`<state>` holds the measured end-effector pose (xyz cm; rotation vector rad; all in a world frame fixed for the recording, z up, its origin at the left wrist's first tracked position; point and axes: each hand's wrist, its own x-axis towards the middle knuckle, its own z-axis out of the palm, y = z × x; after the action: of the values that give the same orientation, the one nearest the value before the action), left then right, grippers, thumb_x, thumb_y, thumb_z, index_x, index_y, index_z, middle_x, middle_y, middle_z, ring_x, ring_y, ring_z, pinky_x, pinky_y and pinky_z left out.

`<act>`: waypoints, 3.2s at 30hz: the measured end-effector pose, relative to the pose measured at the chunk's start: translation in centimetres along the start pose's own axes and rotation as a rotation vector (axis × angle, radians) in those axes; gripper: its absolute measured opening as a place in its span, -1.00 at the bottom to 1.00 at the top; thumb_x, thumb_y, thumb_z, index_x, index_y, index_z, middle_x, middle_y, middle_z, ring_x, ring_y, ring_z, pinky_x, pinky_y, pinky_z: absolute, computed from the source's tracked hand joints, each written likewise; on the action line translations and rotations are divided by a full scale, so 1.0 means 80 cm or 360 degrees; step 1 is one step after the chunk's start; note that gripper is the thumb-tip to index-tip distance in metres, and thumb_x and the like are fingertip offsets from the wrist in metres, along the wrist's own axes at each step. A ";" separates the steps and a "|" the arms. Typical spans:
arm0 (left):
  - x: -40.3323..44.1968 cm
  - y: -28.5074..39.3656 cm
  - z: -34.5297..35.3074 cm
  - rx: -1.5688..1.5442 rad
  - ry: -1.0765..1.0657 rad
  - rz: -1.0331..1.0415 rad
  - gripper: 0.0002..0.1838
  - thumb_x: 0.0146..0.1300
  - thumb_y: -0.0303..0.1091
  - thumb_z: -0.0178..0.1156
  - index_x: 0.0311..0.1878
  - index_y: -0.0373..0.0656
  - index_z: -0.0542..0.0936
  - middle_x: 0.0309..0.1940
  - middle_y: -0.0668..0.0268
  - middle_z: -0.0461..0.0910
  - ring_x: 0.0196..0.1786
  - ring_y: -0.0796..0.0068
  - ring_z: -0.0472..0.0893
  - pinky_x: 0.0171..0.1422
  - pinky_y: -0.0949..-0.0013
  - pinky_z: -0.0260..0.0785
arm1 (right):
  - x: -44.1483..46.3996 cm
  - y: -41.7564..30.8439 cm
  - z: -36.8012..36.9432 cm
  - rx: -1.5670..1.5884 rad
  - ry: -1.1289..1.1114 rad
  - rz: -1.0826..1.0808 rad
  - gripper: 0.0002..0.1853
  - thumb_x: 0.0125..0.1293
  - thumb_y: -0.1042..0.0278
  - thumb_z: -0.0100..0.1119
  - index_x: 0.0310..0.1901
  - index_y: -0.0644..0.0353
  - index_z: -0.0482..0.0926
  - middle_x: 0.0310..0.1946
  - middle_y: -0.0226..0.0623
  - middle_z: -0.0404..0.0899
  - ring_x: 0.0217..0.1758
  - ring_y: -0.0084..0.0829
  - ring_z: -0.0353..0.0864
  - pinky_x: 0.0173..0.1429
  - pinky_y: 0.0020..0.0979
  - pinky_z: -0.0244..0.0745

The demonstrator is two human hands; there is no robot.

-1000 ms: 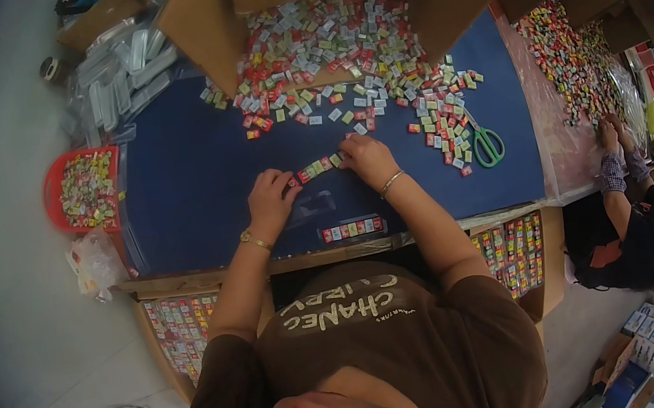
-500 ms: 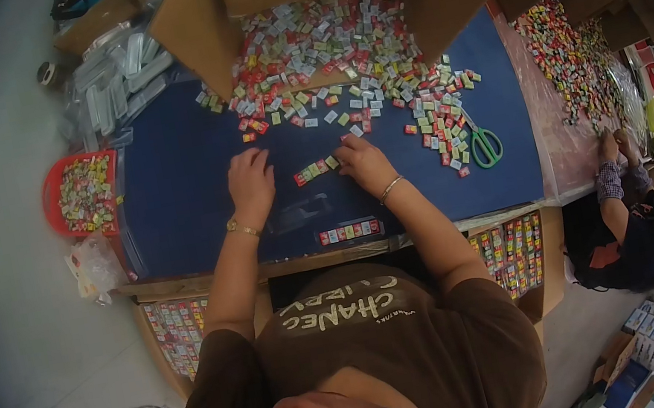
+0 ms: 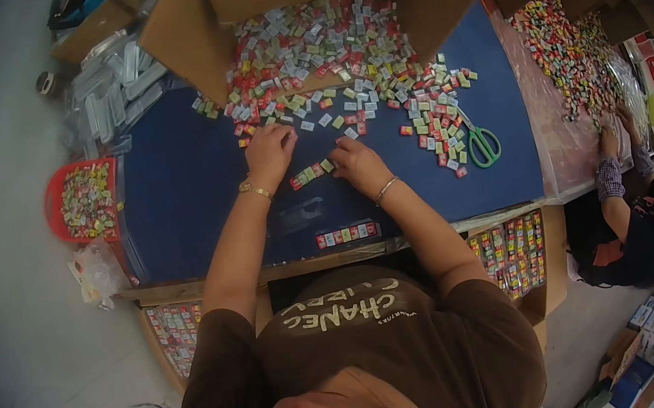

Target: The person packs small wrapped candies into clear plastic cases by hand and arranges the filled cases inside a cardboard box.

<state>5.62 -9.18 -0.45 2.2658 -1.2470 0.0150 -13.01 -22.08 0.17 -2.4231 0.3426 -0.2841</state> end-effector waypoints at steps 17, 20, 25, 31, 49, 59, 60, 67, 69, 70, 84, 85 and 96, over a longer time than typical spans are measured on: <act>-0.077 -0.004 -0.042 -0.0374 0.0175 -0.0449 -0.77 0.16 -0.47 0.35 -0.08 -0.16 0.69 -0.26 0.18 0.63 -0.34 0.20 0.67 -0.20 0.21 0.52 | -0.003 0.002 0.005 0.0036 0.0074 -0.0022 -0.62 0.00 0.51 0.44 -0.09 0.17 0.63 -0.09 -0.21 0.54 -0.07 -0.09 0.62 0.00 -0.20 0.58; -0.118 0.002 -0.042 -0.0536 0.0019 -0.0464 -0.77 0.15 -0.48 0.36 -0.09 -0.19 0.69 -0.26 0.17 0.64 -0.32 0.22 0.68 -0.20 0.26 0.51 | 0.000 0.003 0.002 -0.0003 -0.0029 0.0023 -0.62 0.00 0.51 0.44 -0.08 0.18 0.63 -0.08 -0.20 0.54 -0.07 -0.07 0.62 0.01 -0.20 0.59; -0.129 0.020 -0.049 -0.0438 -0.0136 -0.0429 -0.66 0.09 -0.41 0.43 -0.04 -0.23 0.68 -0.18 0.18 0.62 -0.21 0.22 0.66 -0.08 0.25 0.53 | 0.005 -0.004 0.008 -0.0080 -0.0001 -0.0031 -0.55 -0.04 0.46 0.46 -0.03 0.17 0.62 -0.08 -0.21 0.55 -0.06 -0.05 0.62 0.02 -0.19 0.60; -0.118 0.019 -0.046 -0.0307 -0.0162 -0.0094 -0.49 0.01 -0.40 0.46 0.09 -0.22 0.62 0.02 0.25 0.55 0.12 0.20 0.50 0.17 0.22 0.44 | 0.010 -0.014 -0.001 -0.0193 -0.0130 0.0001 -0.51 -0.07 0.46 0.48 0.00 0.10 0.62 -0.10 -0.27 0.55 -0.04 -0.14 0.62 0.02 -0.21 0.59; -0.197 0.009 -0.107 -0.0370 -0.0262 -0.0007 -0.66 0.04 -0.56 0.36 -0.05 -0.22 0.64 -0.02 0.22 0.58 0.04 0.19 0.56 0.10 0.24 0.50 | -0.039 -0.091 0.052 -0.0123 -0.0192 -0.0266 -0.71 0.05 0.45 0.37 -0.13 0.11 0.62 -0.20 -0.31 0.51 -0.13 -0.22 0.58 -0.10 -0.24 0.57; -0.193 -0.009 -0.097 -0.0193 0.0132 0.0124 -0.89 0.02 -0.50 0.41 -0.35 -0.19 0.68 -0.28 0.36 0.68 -0.12 0.29 0.61 -0.05 0.30 0.53 | -0.030 -0.085 0.034 -0.0086 -0.0026 -0.0307 -0.90 0.07 0.42 0.37 -0.39 0.14 0.61 -0.22 -0.35 0.53 -0.13 -0.23 0.54 -0.08 -0.25 0.55; -0.193 -0.010 -0.094 -0.0208 0.0145 0.0108 -0.89 0.01 -0.49 0.42 -0.36 -0.19 0.68 -0.27 0.37 0.68 -0.12 0.30 0.61 -0.05 0.30 0.52 | -0.027 -0.090 0.034 -0.0085 -0.0030 -0.0312 -0.90 0.07 0.42 0.37 -0.39 0.14 0.61 -0.22 -0.35 0.53 -0.13 -0.23 0.54 -0.08 -0.25 0.55; -0.180 -0.011 -0.089 -0.0201 -0.0013 0.0014 -0.73 -0.03 -0.43 0.46 -0.19 -0.15 0.71 -0.13 0.37 0.65 -0.02 0.30 0.58 0.03 0.25 0.50 | -0.013 -0.097 0.065 -0.0129 -0.0059 -0.0306 -0.81 0.00 0.41 0.43 -0.34 0.12 0.60 -0.16 -0.36 0.55 -0.06 -0.24 0.52 -0.02 -0.27 0.53; -0.176 -0.004 -0.103 -0.0155 0.0017 0.0055 -0.65 -0.02 -0.42 0.46 -0.10 -0.14 0.67 -0.07 0.33 0.62 0.03 0.27 0.56 0.09 0.23 0.47 | -0.014 -0.097 0.049 -0.0113 -0.0082 -0.0285 -0.77 -0.01 0.41 0.44 -0.29 0.12 0.60 -0.14 -0.36 0.55 -0.04 -0.23 0.51 0.02 -0.26 0.51; -0.175 -0.001 -0.108 -0.0111 0.0050 0.0098 -0.57 -0.02 -0.42 0.46 0.00 -0.14 0.64 -0.02 0.29 0.60 0.08 0.24 0.54 0.15 0.21 0.45 | -0.013 -0.098 0.037 -0.0152 -0.0049 -0.0390 -0.72 -0.01 0.41 0.44 -0.24 0.12 0.58 -0.14 -0.35 0.54 -0.02 -0.21 0.50 0.07 -0.23 0.48; -0.217 0.070 -0.073 -0.0476 -0.0459 0.0148 -0.44 0.00 -0.33 0.47 0.12 -0.18 0.57 0.04 0.26 0.52 0.12 0.23 0.52 0.17 0.25 0.46 | -0.114 -0.059 -0.034 -0.0275 -0.0409 -0.0372 -0.64 -0.08 0.42 0.43 -0.19 0.09 0.56 -0.17 -0.33 0.51 -0.02 -0.20 0.50 0.08 -0.23 0.46; -0.221 0.073 -0.067 -0.0476 -0.0456 0.0145 -0.44 0.00 -0.33 0.47 0.12 -0.18 0.57 0.04 0.26 0.52 0.12 0.23 0.52 0.17 0.25 0.46 | -0.121 -0.057 -0.034 -0.0246 -0.0406 -0.0312 -0.66 -0.07 0.44 0.42 -0.20 0.12 0.56 -0.16 -0.32 0.53 -0.04 -0.19 0.50 0.07 -0.23 0.48; -0.192 -0.117 -0.158 0.0512 0.0558 -0.0635 -0.70 0.24 -0.35 0.27 0.03 -0.19 0.61 0.03 0.14 0.59 0.09 0.09 0.52 0.20 0.10 0.39 | -0.104 -0.001 -0.029 -0.0145 0.0012 -0.0017 -0.76 0.03 0.52 0.40 -0.28 0.20 0.54 -0.21 -0.24 0.54 -0.15 -0.14 0.57 -0.10 -0.22 0.52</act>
<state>7.28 12.60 1.97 2.6033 -0.6343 0.4738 -21.51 -20.75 1.06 -2.5144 0.3530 -0.2879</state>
